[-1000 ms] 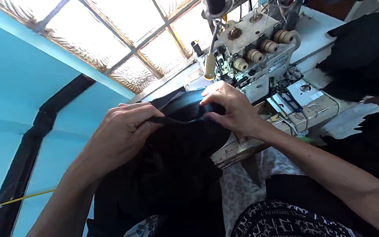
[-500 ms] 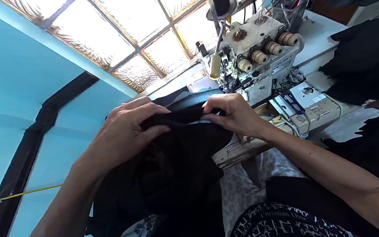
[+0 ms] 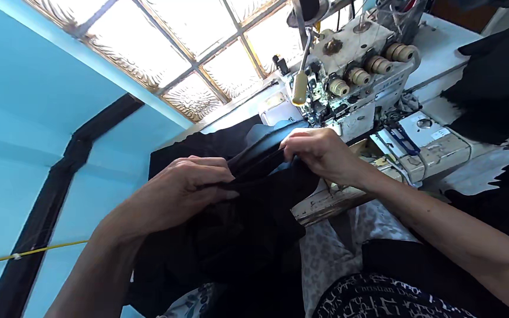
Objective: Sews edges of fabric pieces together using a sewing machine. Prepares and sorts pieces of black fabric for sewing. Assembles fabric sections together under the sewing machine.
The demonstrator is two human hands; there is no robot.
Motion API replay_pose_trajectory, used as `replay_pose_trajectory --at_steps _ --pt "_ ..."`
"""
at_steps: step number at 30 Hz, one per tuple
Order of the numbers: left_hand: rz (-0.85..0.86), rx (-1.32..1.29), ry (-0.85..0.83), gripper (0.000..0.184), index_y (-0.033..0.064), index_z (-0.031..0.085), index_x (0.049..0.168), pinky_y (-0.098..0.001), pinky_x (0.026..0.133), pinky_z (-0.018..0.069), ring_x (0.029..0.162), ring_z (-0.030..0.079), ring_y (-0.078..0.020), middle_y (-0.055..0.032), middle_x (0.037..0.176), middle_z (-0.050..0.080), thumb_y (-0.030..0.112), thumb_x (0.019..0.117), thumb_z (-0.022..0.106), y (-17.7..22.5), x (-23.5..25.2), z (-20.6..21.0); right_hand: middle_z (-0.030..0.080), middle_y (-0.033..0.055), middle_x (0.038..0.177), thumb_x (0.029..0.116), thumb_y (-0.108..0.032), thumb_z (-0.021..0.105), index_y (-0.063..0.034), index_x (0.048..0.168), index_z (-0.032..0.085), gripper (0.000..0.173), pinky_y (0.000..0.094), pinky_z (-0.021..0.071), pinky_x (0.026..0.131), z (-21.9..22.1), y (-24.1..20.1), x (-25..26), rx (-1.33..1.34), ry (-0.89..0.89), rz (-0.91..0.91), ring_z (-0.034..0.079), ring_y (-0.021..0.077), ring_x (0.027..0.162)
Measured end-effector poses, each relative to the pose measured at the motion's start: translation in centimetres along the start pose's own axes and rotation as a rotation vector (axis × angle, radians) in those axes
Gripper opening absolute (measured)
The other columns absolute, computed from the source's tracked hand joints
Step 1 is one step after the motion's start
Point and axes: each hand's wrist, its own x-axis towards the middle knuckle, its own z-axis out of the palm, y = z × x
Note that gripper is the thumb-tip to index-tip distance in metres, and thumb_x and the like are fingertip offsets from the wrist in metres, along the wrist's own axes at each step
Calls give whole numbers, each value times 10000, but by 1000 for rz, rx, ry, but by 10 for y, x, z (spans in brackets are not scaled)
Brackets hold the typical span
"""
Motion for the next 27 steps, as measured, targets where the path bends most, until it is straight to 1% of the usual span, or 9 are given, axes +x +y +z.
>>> replay_pose_trajectory --at_steps 4,7,9,11,14,18,23,25,27 --pt "-40 74 12 179 184 724 855 -126 695 474 798 584 53 138 836 625 326 929 645 1 -7 0 730 102 1038 939 -104 501 -65 1006 763 273 452 489 918 8 -11 0 -168 -100 -15 673 262 1017" --pt "-128 211 46 314 145 749 1065 -218 784 517 892 644 -6 79 959 699 374 858 688 -2 -11 5 708 54 886 940 -357 589 -103 818 734 317 459 481 922 1 -15 -10 -196 -184 -28 676 219 921" --pt "-155 213 68 437 120 737 1170 -225 816 528 933 635 -49 37 1002 663 406 839 731 -7 -11 11 656 20 761 902 -297 679 -111 715 681 263 451 489 939 -7 -14 -19 -167 -198 -43 657 173 793" --pt "-160 179 103 477 108 729 1201 -206 809 508 936 608 -50 28 1009 631 439 858 726 -8 -7 17 610 5 715 873 -212 685 -103 692 652 214 358 488 804 -16 -13 -26 -81 -152 15 605 130 731" --pt "-136 124 148 424 109 733 1181 -165 789 493 897 597 1 61 969 645 453 954 631 -1 0 20 593 -1 702 852 -146 682 -92 679 627 189 231 453 633 -22 -12 -33 27 -62 134 572 75 711" --pt "-100 154 194 287 148 766 1103 -306 811 462 862 607 -31 89 908 671 353 944 643 6 5 26 618 13 706 838 -122 692 -79 677 631 177 220 463 639 -18 -10 -37 55 -34 154 592 69 715" --pt "-60 216 190 218 129 796 1017 -303 774 451 747 576 -40 85 800 637 239 960 617 10 6 27 617 4 708 857 -118 705 -75 696 653 175 201 452 617 -14 -10 -34 101 -12 185 580 50 697" --pt "-46 207 178 225 135 793 977 -283 776 435 741 549 -26 97 775 596 236 967 592 9 2 25 689 27 830 869 -159 740 -75 765 712 137 245 512 707 -16 -6 -34 35 -16 189 642 94 808" --pt "-28 128 151 219 177 772 942 -240 802 441 805 554 9 134 818 601 284 984 586 7 -7 20 727 90 1032 868 -190 754 -59 800 730 149 367 522 877 -19 4 -36 -54 -26 174 667 204 1010"
